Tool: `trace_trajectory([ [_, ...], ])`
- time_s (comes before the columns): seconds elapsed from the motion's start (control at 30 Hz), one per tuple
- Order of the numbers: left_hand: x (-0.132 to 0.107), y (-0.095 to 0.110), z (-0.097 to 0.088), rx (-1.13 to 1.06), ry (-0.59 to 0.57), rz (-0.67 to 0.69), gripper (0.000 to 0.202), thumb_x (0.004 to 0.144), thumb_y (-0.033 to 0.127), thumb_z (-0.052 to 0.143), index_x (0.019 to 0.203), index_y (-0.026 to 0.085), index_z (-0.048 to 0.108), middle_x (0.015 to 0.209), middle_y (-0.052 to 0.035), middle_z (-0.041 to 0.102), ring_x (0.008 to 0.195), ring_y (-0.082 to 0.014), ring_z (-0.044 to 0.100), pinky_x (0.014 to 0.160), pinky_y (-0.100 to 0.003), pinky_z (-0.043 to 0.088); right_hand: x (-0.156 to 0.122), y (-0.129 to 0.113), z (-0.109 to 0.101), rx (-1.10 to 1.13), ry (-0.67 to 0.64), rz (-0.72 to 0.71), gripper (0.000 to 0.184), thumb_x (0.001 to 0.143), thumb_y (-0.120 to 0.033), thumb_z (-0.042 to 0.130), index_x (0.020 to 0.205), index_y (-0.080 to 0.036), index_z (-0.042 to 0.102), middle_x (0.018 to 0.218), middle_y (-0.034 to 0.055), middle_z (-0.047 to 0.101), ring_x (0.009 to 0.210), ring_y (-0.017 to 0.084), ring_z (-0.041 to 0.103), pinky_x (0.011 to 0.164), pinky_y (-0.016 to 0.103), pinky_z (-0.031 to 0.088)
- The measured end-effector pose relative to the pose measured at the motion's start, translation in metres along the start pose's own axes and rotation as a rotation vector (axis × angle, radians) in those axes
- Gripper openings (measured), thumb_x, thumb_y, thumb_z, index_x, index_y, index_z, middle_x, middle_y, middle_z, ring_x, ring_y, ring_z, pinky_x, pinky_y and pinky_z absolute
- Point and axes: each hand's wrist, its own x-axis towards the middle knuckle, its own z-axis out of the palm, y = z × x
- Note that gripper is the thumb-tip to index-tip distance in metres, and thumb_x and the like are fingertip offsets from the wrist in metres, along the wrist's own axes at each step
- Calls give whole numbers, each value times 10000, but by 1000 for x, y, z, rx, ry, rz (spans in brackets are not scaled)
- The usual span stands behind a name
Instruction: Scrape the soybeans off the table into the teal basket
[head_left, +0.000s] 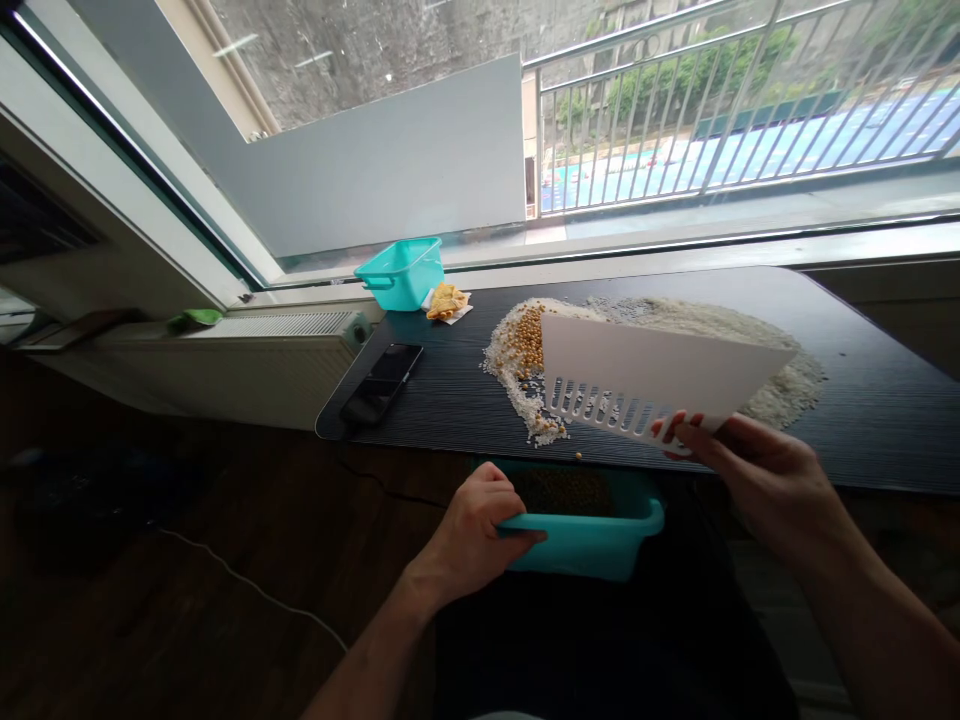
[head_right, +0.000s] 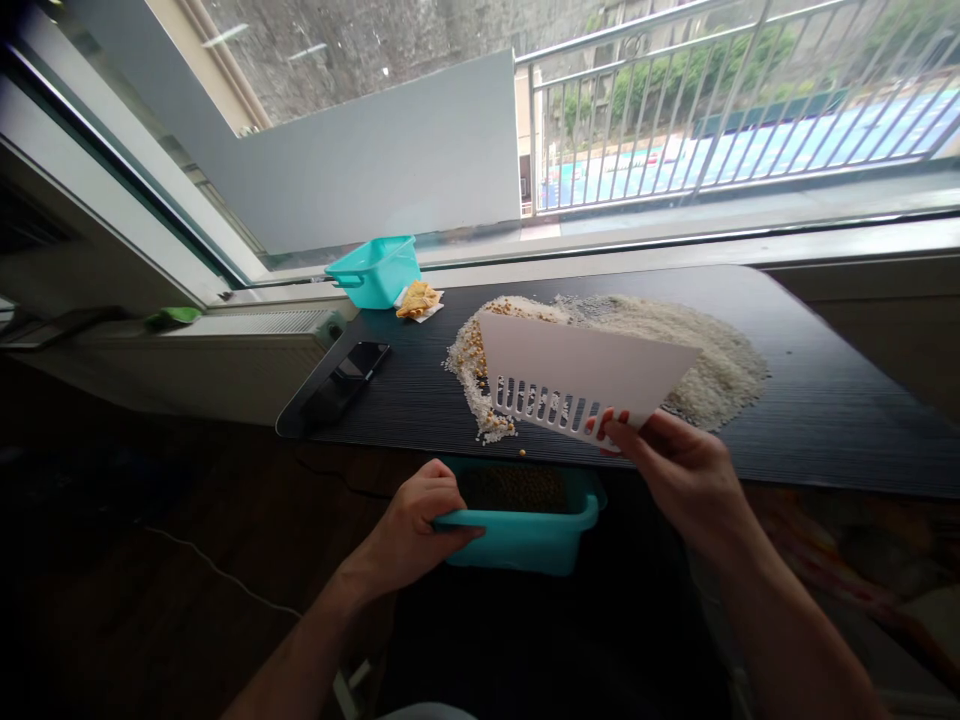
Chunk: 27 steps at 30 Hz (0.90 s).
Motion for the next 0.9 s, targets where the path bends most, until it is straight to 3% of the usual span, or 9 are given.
trace_trajectory([
  [0.1, 7, 2, 3, -21, -17, 14, 516, 820, 136, 883, 586, 217, 431, 599, 33, 585, 718, -166, 573, 731, -304, 488, -10, 7, 5, 2, 112, -47, 411, 700, -705, 919, 800, -312, 850, 904, 27, 874, 908, 301, 831, 975, 500, 678],
  [0.23, 17, 7, 4, -34, -39, -1, 534, 816, 157, 892, 579, 218, 417, 597, 29, 579, 739, -172, 586, 728, -298, 486, -25, 15, 7, -27, 157, -66, 392, 706, -686, 914, 819, -314, 863, 902, 34, 885, 902, 355, 846, 941, 547, 692],
  [0.33, 21, 12, 6, -34, -47, -17, 543, 801, 170, 913, 579, 218, 419, 602, 23, 587, 764, -184, 595, 717, -301, 486, -39, 25, 14, -53, 188, -92, 295, 784, -591, 897, 901, -321, 872, 990, 17, 895, 990, 349, 848, 1034, 567, 655],
  [0.4, 21, 15, 8, -26, -44, -20, 532, 799, 173, 917, 583, 218, 433, 609, 17, 603, 777, -193, 602, 715, -308, 490, -47, 32, 20, -37, 296, -168, 239, 815, -554, 884, 884, -326, 862, 986, 6, 895, 993, 329, 849, 1076, 554, 634],
  [0.5, 19, 22, 9, 18, -57, -34, 452, 808, 180, 916, 611, 213, 510, 664, -6, 660, 827, -213, 627, 734, -323, 511, -52, 40, 28, 7, 376, -219, 197, 854, -504, 872, 892, -312, 852, 996, 10, 894, 969, 305, 850, 1061, 522, 644],
  [0.6, 14, 34, 4, 124, -96, -84, 256, 802, 234, 937, 764, 207, 686, 864, -52, 755, 929, -251, 673, 813, -370, 562, -50, 43, 30, 61, 382, -231, 206, 853, -495, 881, 903, -298, 843, 989, 12, 888, 856, 267, 845, 950, 479, 692],
  [0.67, 7, 42, -4, 195, -114, -126, 254, 812, 314, 940, 977, 216, 774, 1061, -94, 789, 1037, -290, 705, 910, -432, 595, -46, 46, 31, 93, 413, -255, 243, 830, -511, 896, 885, -281, 841, 968, 18, 883, 795, 250, 835, 852, 450, 717],
  [0.77, -3, 40, -33, 211, -77, -172, 507, 904, 443, 851, 1348, 233, 725, 1422, -145, 739, 1332, -328, 670, 1161, -509, 547, -41, 48, 31, 128, 472, -292, 293, 766, -520, 933, 797, -246, 833, 912, 35, 873, 747, 237, 817, 747, 402, 726],
  [0.9, 3, -4, -90, 513, 237, -401, 536, 1054, 474, 590, 1485, 160, 630, 1628, -204, 614, 1589, -380, 474, 1315, -635, 363, -37, 48, 31, 134, 476, -291, 280, 751, -501, 932, 774, -237, 843, 898, 51, 871, 742, 235, 810, 711, 378, 721],
])
